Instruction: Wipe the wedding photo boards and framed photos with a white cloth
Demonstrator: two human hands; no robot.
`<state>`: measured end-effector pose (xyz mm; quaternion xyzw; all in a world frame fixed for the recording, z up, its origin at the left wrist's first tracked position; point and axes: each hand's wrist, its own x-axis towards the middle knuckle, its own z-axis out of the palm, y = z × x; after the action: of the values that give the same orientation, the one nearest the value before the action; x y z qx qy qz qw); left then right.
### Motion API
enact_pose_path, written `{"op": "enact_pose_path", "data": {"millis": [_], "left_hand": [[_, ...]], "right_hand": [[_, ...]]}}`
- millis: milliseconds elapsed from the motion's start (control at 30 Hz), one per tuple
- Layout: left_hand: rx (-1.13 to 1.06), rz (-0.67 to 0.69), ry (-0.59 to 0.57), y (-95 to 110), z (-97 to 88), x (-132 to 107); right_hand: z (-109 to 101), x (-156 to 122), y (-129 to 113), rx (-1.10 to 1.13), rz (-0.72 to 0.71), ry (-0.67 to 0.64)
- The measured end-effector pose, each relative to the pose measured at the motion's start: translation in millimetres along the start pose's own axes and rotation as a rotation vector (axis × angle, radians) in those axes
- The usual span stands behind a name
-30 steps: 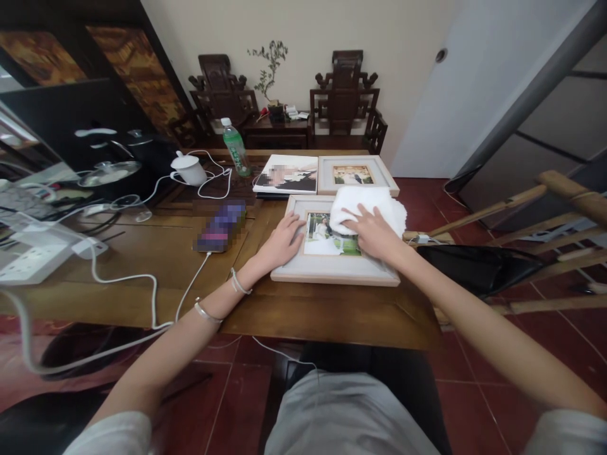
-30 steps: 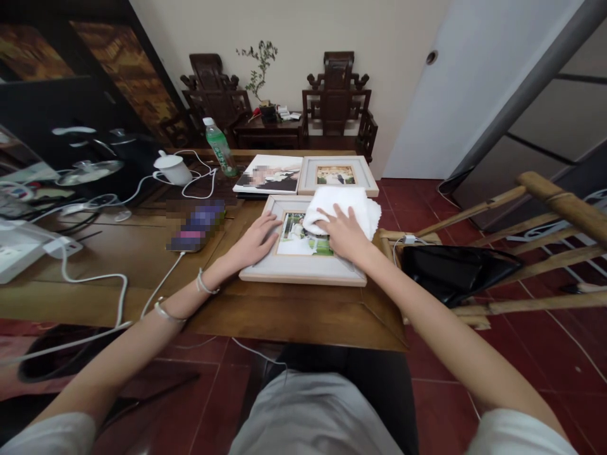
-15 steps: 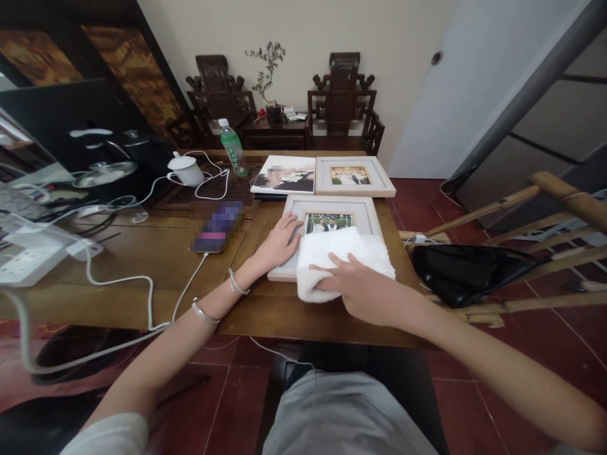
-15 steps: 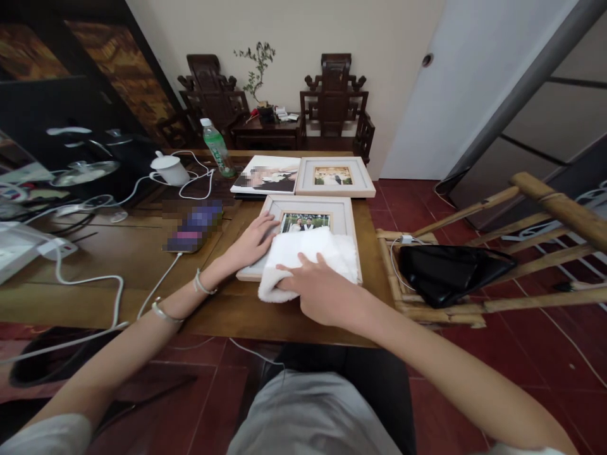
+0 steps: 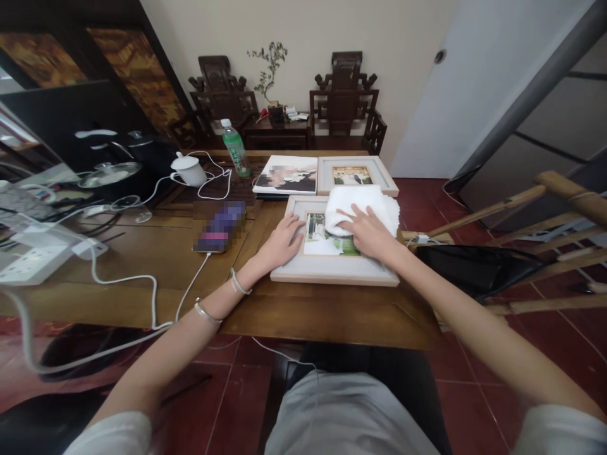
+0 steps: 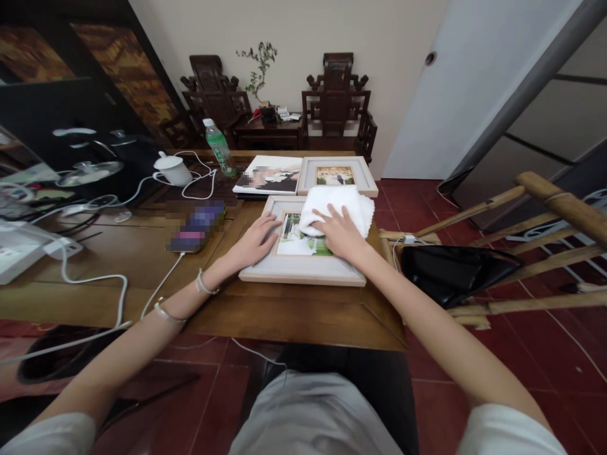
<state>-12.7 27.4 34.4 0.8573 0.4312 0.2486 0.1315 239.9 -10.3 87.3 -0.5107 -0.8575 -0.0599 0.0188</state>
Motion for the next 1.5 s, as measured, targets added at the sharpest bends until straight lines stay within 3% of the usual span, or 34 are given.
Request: {"op": "enact_pose_path", "data": {"millis": [167,400,567,733,967,1067,1233,1367,1500], "left_hand": [[-0.007,0.005,-0.011,0.8,-0.6,0.8],[-0.008,0.005,0.009,0.4,2.0,0.4],[-0.065,0.000,0.047,5.3,-1.9,1.8],[-0.247,-0.133,0.162,8.6,-5.1,3.6],[-0.276,-0.154,0.222,7.4,-1.0,3.2],[-0.254,-0.113,0.189,9.9,-1.4,2.0],[-0.167,0.007,0.122,8.7,-0.1,0.8],[-0.079,0.023,0.082,4.6,2.1,0.1],[-0.018,0.048,0.034,1.2,3.5,-0.7]], "right_hand": [[-1.0,6.3,-7.4,-0.028,0.049,-0.026],[-39.5,-37.6,-64.5,0.170,-0.071,-0.246],[-46.3,-58.3,-92.9,0.203,-0.194,-0.209],[-34.2,-37.5,-99.0,0.202,-0.235,-0.174],[-12.0,15.5,-90.4,0.076,-0.226,-0.129],[-6.5,36.3,-80.2,0.020,-0.198,-0.047],[-3.9,66.0,-60.3,-0.065,-0.107,-0.028],[-2.5,71.6,-35.3,-0.117,-0.051,-0.001],[-4.0,55.2,-0.2,-0.154,-0.010,-0.020]]}}
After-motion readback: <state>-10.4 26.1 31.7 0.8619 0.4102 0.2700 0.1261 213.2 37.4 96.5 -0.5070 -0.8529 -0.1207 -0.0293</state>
